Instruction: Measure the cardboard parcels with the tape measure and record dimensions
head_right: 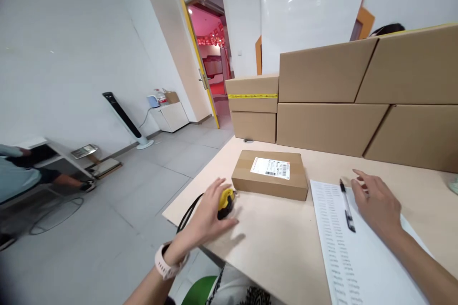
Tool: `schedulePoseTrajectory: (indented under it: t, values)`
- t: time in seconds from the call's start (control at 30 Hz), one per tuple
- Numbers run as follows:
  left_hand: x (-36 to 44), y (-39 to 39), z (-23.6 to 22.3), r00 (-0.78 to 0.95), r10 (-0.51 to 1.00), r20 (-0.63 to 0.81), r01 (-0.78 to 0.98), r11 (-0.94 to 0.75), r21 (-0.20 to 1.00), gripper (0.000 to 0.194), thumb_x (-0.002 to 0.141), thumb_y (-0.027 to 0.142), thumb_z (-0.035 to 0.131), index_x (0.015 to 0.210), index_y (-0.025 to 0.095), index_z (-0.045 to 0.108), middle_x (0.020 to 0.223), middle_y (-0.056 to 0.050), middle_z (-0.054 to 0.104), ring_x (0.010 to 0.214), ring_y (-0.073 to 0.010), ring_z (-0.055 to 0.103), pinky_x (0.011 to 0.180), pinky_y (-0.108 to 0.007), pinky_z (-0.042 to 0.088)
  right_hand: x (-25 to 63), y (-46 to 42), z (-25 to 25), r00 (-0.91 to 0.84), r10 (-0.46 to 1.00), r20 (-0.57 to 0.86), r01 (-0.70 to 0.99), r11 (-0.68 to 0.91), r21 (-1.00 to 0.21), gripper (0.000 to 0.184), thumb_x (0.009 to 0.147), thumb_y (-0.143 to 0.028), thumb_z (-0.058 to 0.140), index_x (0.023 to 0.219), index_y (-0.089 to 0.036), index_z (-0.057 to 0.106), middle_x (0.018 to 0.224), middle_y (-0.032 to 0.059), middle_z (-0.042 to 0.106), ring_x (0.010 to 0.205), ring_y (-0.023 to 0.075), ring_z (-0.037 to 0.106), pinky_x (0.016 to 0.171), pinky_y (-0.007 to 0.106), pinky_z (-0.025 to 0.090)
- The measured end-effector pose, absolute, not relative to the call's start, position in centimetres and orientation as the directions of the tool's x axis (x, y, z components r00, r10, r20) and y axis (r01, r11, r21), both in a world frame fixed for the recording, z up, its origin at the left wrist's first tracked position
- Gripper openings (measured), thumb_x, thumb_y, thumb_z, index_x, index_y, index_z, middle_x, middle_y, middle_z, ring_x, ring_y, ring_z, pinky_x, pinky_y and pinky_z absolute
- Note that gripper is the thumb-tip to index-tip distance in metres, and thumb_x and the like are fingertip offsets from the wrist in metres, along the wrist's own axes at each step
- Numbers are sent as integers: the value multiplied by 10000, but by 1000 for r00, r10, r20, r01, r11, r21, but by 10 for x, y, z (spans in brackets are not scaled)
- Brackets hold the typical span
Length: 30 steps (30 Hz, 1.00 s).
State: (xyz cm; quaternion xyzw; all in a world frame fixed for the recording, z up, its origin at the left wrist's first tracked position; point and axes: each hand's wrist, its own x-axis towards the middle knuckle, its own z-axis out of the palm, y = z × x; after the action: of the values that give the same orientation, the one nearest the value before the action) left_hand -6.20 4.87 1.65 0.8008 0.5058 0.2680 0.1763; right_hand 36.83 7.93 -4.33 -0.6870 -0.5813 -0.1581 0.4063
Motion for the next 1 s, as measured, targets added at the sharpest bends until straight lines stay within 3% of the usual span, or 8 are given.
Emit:
schedulePoseTrajectory:
  t: [0.13, 0.33, 0.43, 0.53, 0.6, 0.7, 0.8, 1.0]
  values:
    - [-110, 61, -4, 266, 950, 161, 716, -307, 627, 997, 619, 379, 787, 1432, 170, 249, 1436, -185, 387, 1335, -350, 363, 1089, -548, 303, 339, 68, -9, 280, 609, 742, 917, 59, -395, 358, 893, -385, 438, 1159, -230, 620, 1010, 121, 657, 772, 275, 631, 641, 395, 475]
    - [-103, 51, -1, 282, 946, 162, 599, -306, 740, 742, 630, 350, 750, 1297, 198, 462, 1230, -95, 544, 1120, -291, 524, 994, -471, 405, 274, 42, 26, 79, 632, 771, 855, 356, -379, 254, 889, -343, 498, 1032, -210, 661, 978, 100, 690, 755, 198, 636, 479, 266, 436]
    - [-97, 35, 14, 350, 924, 155, 480, -319, 817, 705, 626, 343, 734, 1271, 210, 483, 1209, -80, 557, 1071, -269, 545, 963, -435, 427, 238, 29, 35, -98, 809, 580, 700, 470, -537, 227, 884, -380, 519, 970, -244, 680, 935, 74, 711, 768, 195, 649, 478, 249, 461]
    - [-87, 25, 34, 456, 879, 142, 333, -317, 888, 708, 628, 381, 742, 1264, 227, 472, 1191, -65, 566, 1044, -244, 559, 925, -379, 450, 204, 20, 44, -268, 912, 312, 505, 409, -760, 341, 866, -401, 558, 1181, -281, 610, 1115, 84, 688, 939, 220, 656, 703, 318, 546]
    - [-78, 25, 47, 495, 857, 143, 249, -297, 922, 711, 630, 421, 751, 1248, 224, 458, 1156, -60, 562, 1012, -227, 560, 884, -347, 458, 186, 18, 49, -345, 906, 247, 374, 374, -849, 387, 834, -393, 604, 1201, -271, 583, 1146, 87, 668, 984, 223, 639, 793, 347, 534]
    - [-62, 37, 62, 513, 849, 126, 158, -238, 958, 644, 652, 491, 733, 1174, 210, 482, 1055, -49, 575, 915, -194, 561, 789, -303, 457, 173, 23, 52, -301, 922, 244, 250, 323, -913, 226, 821, -409, 618, 956, -229, 636, 878, 42, 674, 813, 183, 628, 752, 325, 513]
    - [-48, 59, 73, 527, 845, 87, 106, -167, 980, 550, 681, 539, 694, 1075, 189, 538, 952, -46, 596, 801, -171, 573, 674, -271, 448, 177, 38, 59, -229, 958, 173, 158, 212, -964, 258, 786, -462, 655, 777, -207, 618, 709, 0, 603, 675, 142, 564, 636, 279, 474]
    - [-48, 130, 85, 472, 881, 28, 86, -78, 993, 453, 743, 574, 645, 931, 171, 557, 746, -19, 615, 564, -130, 589, 459, -216, 376, 233, 87, 76, 37, 993, 109, -30, 110, -993, 353, 666, -472, 779, 861, -202, 661, 741, -13, 596, 635, 101, 501, 580, 230, 409]
